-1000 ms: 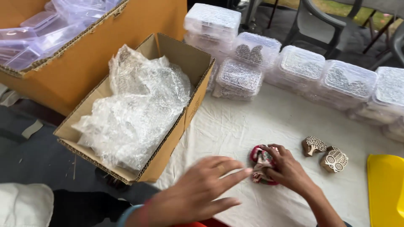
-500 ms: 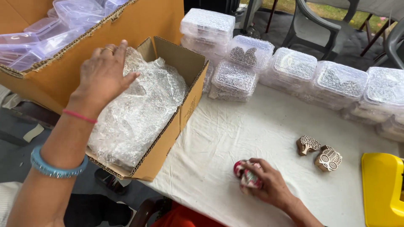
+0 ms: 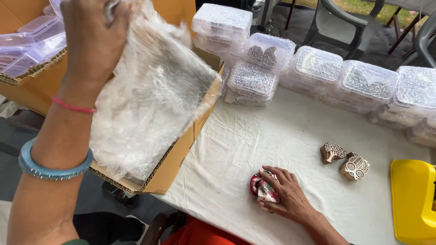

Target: The person wraps a small plastic container in bubble wrap and secures it with tape. They then wipe two decorative wooden items with a cloth, place them into a plastic container, and wrap the container in bubble wrap.

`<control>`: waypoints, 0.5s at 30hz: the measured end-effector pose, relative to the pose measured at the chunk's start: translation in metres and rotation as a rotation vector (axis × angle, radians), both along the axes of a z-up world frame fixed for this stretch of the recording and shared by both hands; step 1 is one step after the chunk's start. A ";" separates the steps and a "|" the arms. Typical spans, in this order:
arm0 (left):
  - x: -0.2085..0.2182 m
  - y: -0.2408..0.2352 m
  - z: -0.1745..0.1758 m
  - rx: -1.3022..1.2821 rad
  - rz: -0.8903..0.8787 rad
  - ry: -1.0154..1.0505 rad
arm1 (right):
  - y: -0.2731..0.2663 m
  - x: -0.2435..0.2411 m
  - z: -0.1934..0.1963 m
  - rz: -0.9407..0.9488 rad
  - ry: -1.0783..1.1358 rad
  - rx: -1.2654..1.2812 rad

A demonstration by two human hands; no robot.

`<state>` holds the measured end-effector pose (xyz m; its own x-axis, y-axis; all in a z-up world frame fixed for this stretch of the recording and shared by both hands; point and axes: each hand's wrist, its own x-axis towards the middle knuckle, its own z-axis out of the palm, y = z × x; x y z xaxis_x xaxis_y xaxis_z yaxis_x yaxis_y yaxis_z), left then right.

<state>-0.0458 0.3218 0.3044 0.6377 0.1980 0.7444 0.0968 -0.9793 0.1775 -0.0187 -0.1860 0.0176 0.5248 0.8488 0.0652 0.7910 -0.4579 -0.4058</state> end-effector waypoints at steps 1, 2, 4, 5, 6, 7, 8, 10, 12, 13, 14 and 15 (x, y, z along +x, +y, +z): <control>0.003 0.000 0.001 0.003 0.001 -0.003 | 0.001 0.000 0.001 0.001 -0.003 0.003; 0.007 -0.002 0.002 0.009 0.002 -0.009 | 0.002 0.000 0.001 -0.003 0.009 -0.001; 0.015 -0.015 0.000 0.020 -0.001 -0.017 | 0.002 -0.001 0.004 -0.014 0.022 -0.003; 0.020 -0.027 -0.003 0.026 -0.005 -0.022 | 0.003 -0.002 0.007 -0.020 0.030 -0.019; 0.025 -0.039 -0.005 0.032 -0.010 -0.026 | 0.003 -0.002 0.009 -0.027 0.039 -0.035; 0.037 -0.055 -0.010 0.037 -0.015 -0.029 | 0.004 -0.003 0.012 -0.033 0.039 -0.033; 0.048 -0.072 -0.014 0.041 -0.021 -0.033 | 0.004 -0.003 0.015 -0.036 0.050 -0.043; 0.066 -0.107 -0.023 0.050 -0.033 -0.041 | 0.004 -0.004 0.020 -0.046 0.060 -0.052; 0.080 -0.144 -0.039 0.053 -0.040 -0.051 | 0.000 -0.003 0.022 -0.007 0.077 -0.036; 0.089 -0.165 -0.046 0.054 -0.043 -0.057 | -0.002 -0.002 0.019 -0.012 0.075 -0.038; 0.098 -0.186 -0.052 0.054 -0.046 -0.063 | -0.004 0.000 0.016 0.042 0.056 0.062; 0.106 -0.209 -0.057 0.056 -0.052 -0.066 | -0.007 0.000 0.013 0.091 0.039 0.163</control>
